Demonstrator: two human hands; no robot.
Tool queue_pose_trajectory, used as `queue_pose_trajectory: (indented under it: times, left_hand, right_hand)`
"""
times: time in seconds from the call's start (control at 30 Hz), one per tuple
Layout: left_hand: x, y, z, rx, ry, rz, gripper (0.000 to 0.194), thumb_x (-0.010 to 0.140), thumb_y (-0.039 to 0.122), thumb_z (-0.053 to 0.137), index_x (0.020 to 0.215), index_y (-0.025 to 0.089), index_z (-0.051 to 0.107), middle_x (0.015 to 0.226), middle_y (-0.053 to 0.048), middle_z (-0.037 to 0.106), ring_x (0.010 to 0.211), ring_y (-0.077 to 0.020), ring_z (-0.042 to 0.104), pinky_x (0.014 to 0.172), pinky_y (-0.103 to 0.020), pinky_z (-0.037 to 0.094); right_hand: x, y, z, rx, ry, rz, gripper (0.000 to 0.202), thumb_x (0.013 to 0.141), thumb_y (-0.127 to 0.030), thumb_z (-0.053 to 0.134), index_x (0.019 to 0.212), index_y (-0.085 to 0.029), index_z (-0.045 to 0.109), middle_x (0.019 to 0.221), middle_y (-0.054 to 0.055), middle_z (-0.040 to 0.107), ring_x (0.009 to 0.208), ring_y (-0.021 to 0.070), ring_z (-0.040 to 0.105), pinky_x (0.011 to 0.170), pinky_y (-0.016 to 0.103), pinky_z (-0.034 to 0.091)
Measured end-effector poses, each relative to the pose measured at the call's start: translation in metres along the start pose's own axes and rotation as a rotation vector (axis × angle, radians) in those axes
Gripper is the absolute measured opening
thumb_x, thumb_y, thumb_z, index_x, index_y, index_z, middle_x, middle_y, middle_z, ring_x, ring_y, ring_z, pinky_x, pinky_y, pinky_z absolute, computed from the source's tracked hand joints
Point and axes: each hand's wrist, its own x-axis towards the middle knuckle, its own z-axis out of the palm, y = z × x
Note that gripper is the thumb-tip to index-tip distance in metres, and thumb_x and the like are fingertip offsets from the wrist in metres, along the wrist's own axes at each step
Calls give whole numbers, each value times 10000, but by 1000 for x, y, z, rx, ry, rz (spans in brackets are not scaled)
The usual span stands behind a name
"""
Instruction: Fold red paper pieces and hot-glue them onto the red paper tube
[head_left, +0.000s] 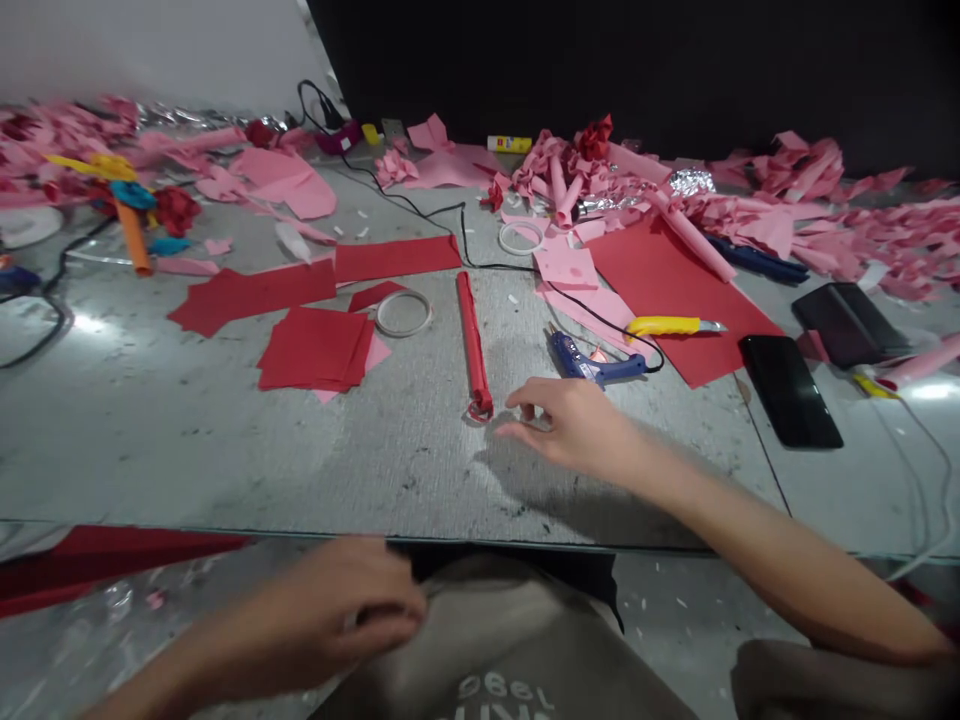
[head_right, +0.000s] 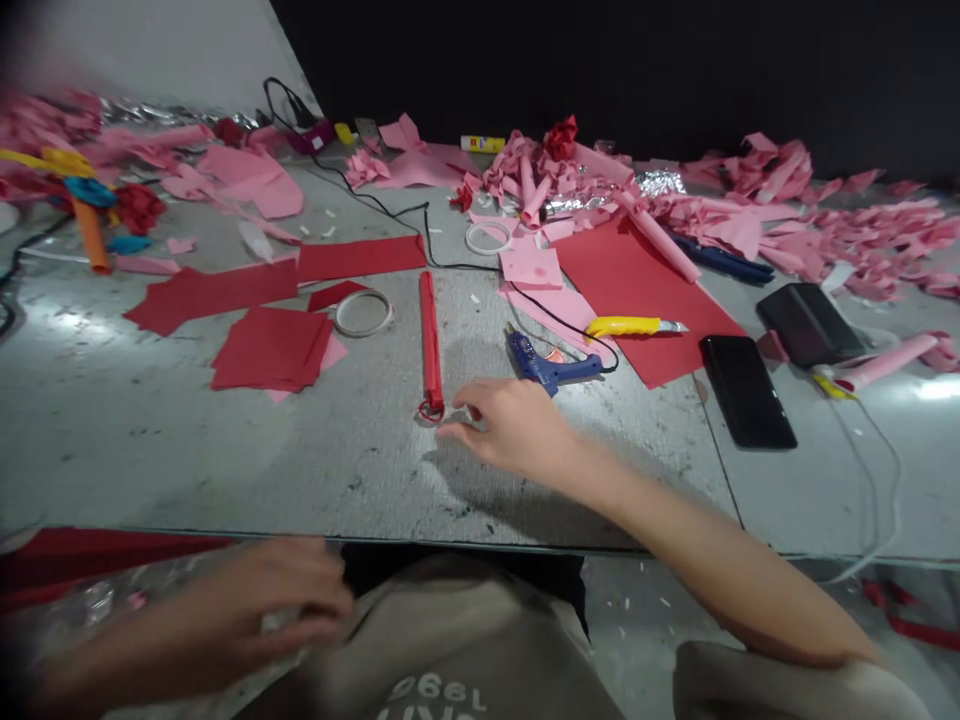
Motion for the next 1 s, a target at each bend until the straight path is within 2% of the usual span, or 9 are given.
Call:
queue_pose_trajectory:
  times: [0.07,0.13,0.23,0.3,0.43,0.67,0.83,0.93,1.0]
  left_hand:
    - [37,7,-39,177,306,150,279,1084,399,542,1067,310,806,962,-24,828,881,-236,750,810,-362,565]
    - [77,1,-69,361,458,162,272,1086,401,570,1163,254,786,1060,-88,803,987,-285,729,864,-421,548]
    - [125,-16,-96,410,349,274,374,1035,306,641,1403,258,687,1217,-107,728,1084,-287,693,909,-421,548]
    - [144,-25,-104,398,274,332,385,1005,251,653,1386,285,703,1215,-94,701,1080,-271,677,911,-403,544]
    - [156,-34,-107,386,237,367,246,1029,232,618,1225,271,761,1129,-78,687,1014,-254,658,860,-384,519]
    - [155,-40,-96,493,329,426,220,1089,280,545,1147,243,754,1168,-114,690,1026,-265,654,869,-409,521]
    - [152,-35,-95,466,330,438,275,1053,209,572,1256,305,731,1319,-71,736,1230,-294,652,1064,-488,477]
    - [151,-31,-93,380,326,464,381,1024,231,618,1396,306,653,1327,-56,760,1242,-300,668,1101,-506,456]
    - [152,-30,-90,356,360,476,355,1031,281,639,1386,295,645,1303,-57,774,1226,-302,683,1096,-505,463]
  right_hand:
    - [4,1,12,-83,18,-7,404,959,-580,792,1014,-183,738,923,43,774,742,183,669,614,308,298]
    - [6,6,24,-202,39,-96,429,1016,-605,706,1054,-178,722,956,55,769,705,174,651,590,322,251]
    - [5,14,39,-312,32,-299,332,1133,-469,545,1163,-182,710,990,50,761,687,156,634,568,344,217]
    - [5,19,43,-325,22,-367,288,1156,-369,491,1164,-177,706,991,43,756,681,147,622,558,354,220]
    - [3,23,38,-282,-24,-373,214,1100,-213,497,1152,-175,701,972,35,739,681,144,599,554,351,254]
    - [1,31,22,-123,-106,-360,312,1001,-54,485,1187,-172,706,1016,38,717,684,147,573,571,327,340]
    - [4,35,16,-92,-126,-368,366,978,-5,455,1185,-166,711,1055,50,719,702,147,590,599,311,398]
    - [3,34,16,-79,-105,-343,345,995,-22,459,1185,-162,712,1056,62,724,709,153,606,605,313,412]
    - [2,33,16,-67,-97,-330,307,1022,-59,484,1197,-168,712,1037,63,723,722,157,619,620,308,427]
